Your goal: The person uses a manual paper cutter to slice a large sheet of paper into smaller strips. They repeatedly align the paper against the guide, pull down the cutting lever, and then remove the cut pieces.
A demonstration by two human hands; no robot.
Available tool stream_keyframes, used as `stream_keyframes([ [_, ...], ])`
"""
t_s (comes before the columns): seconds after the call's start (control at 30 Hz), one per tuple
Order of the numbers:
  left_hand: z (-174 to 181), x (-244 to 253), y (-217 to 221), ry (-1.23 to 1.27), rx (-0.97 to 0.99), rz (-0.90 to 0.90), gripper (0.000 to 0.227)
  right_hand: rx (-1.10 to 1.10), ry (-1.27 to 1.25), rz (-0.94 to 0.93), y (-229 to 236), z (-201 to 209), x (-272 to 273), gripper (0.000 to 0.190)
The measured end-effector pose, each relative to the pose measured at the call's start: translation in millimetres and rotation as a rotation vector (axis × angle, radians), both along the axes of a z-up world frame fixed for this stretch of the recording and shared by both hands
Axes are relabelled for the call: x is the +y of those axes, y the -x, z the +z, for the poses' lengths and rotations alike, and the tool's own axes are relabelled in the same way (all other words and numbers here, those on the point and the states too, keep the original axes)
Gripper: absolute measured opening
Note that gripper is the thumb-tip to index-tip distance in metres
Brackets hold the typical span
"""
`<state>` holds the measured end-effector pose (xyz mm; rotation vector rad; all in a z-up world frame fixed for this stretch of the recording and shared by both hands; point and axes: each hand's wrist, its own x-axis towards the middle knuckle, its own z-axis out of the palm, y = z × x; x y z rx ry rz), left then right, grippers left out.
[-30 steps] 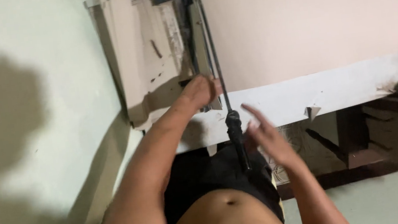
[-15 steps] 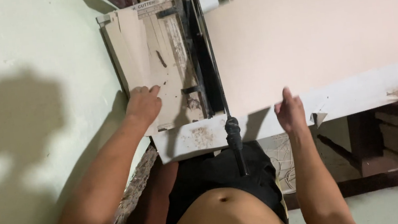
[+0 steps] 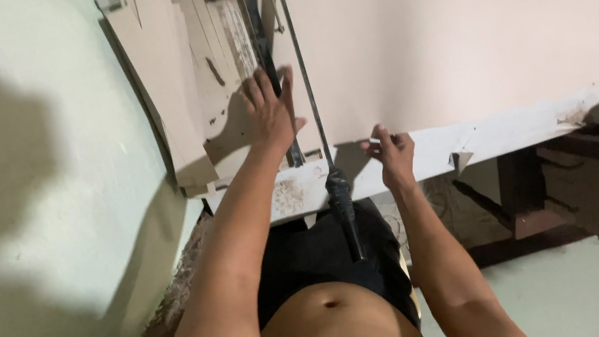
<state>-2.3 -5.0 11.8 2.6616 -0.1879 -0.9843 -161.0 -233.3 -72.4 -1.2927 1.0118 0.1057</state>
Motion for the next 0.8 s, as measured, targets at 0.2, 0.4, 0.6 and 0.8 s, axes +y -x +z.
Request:
stream_keyframes([
  [0.2, -5.4, -2.3, -6.4, -0.078, 0.074, -0.022, 0.113, -0.020, 0.046, 0.088, -25.4, 7.9, 2.5, 0.026],
  [0.4, -24.6, -9.5, -15.1, -0.184, 0.219, -0.062, 0.133, 0.389, 0.403, 0.957, -50.4, 104.9, 7.7, 0.064],
  [0.6, -31.9, -13.9, -13.8, -0.365, 0.171, -0.184, 0.138, 0.556, 0.523, 1.321, -21.8, 247.0, 110.8, 0.102],
  [0.8, -21.5, -10.7, -13.1, -0.165, 0.136, -0.039, 0.114, 0.347, 0.675, 1.314, 52.2, 58.9, 103.4, 0.080],
])
